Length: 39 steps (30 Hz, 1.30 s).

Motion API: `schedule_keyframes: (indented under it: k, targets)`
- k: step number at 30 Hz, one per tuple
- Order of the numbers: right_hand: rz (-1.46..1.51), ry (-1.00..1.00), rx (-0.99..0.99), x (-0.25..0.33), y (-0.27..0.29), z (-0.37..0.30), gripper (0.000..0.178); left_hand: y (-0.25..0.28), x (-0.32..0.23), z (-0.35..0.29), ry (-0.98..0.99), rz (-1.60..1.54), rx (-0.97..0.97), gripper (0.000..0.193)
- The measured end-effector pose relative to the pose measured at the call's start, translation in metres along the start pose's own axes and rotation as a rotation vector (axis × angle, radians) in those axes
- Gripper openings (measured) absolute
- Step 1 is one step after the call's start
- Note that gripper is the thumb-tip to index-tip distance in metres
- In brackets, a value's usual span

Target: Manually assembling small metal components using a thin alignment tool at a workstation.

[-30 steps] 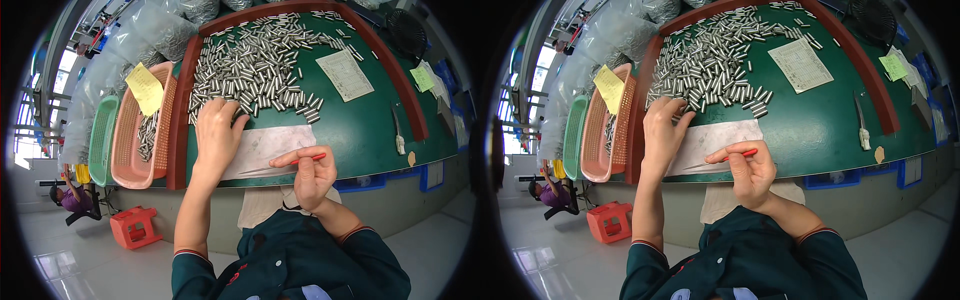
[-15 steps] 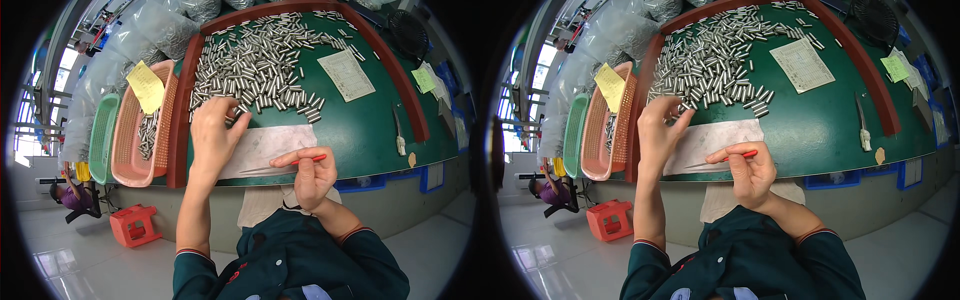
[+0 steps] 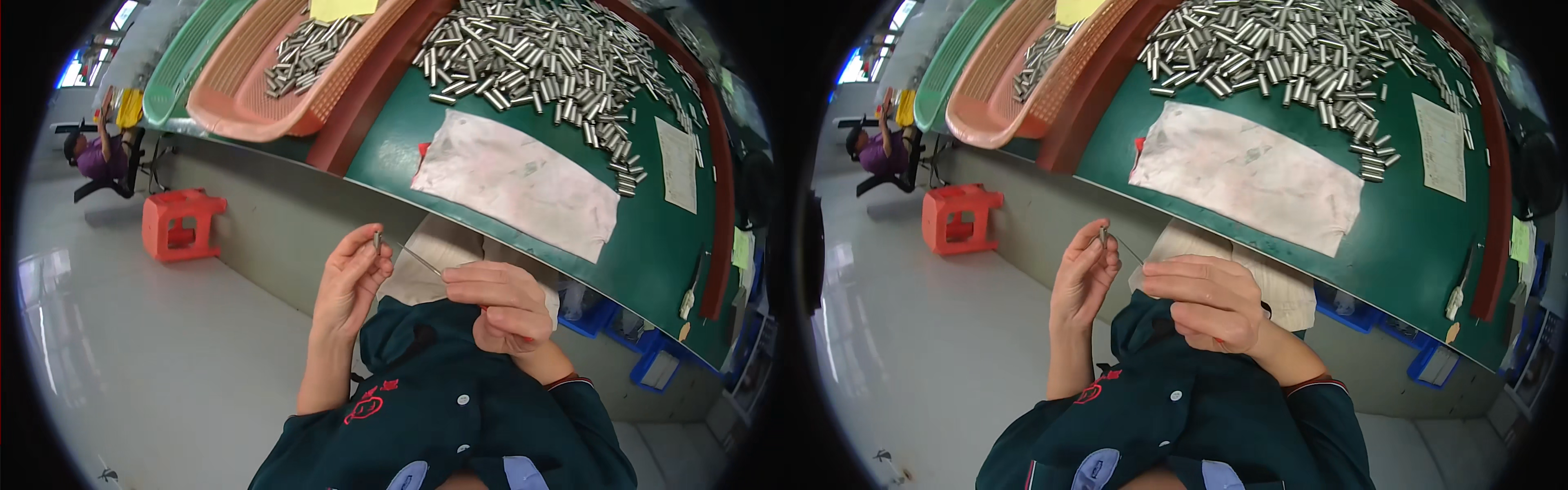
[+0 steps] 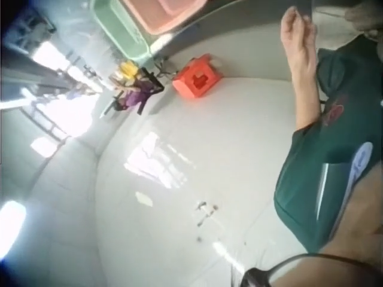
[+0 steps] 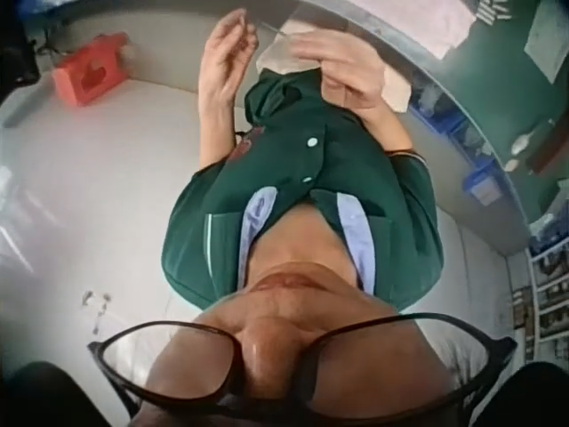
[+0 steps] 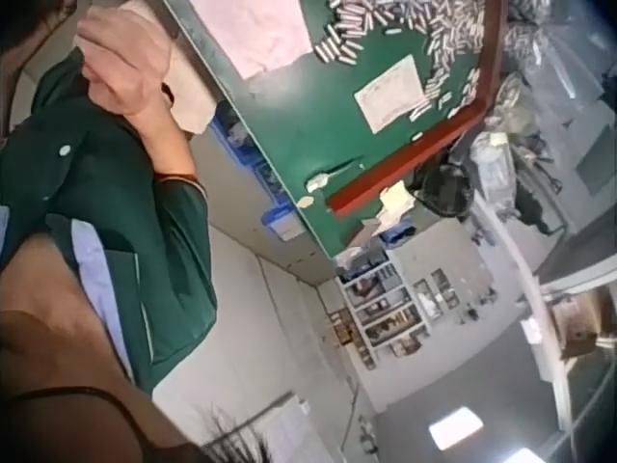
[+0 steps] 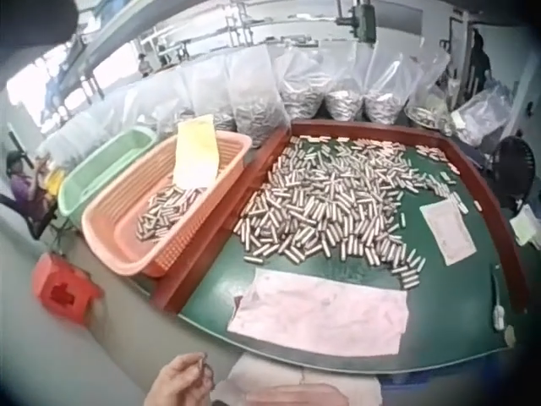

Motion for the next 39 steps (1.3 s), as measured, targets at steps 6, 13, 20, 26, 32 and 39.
schedule_keyframes:
  k: [6, 13, 20, 26, 32, 39]
  targets:
    - [-0.016, 0.002, 0.117, -0.015, -0.030, -0.006, 0.008, 0.027, 0.014, -0.002, 0.077, -0.109, -0.009, 0.018]
    - [-0.010, -0.002, 0.086, -0.019, -0.038, -0.010, 0.009, 0.031, 0.016, -0.001, 0.086, -0.109, -0.002, 0.014]
    - [-0.012, -0.013, 0.113, -0.022, -0.040, -0.009, 0.010, 0.031, 0.015, -0.001, 0.083, -0.086, 0.013, 0.012]
    - [-0.081, -0.010, 0.160, -0.020, -0.043, -0.005, 0.018, 0.029, 0.012, -0.002, 0.018, -0.005, 0.014, 0.010]
    - [-0.159, -0.038, 0.128, -0.019, -0.040, -0.013, 0.032, 0.029, 0.005, -0.001, -0.073, 0.099, -0.002, 0.010]
    - [-0.221, -0.175, 0.158, -0.020, -0.040, -0.009, 0.020, 0.030, 0.012, 0.000, 0.041, -0.055, 0.047, 0.018]
Point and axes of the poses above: each hand's wrist, its own z-axis towards the middle knuckle, its own y-axis out of the back of the hand, x = y × z, the point moved 7 cm from there along z, towards the middle knuckle, and after that the axes turned 1 degree about y, right-handed, at the moved point
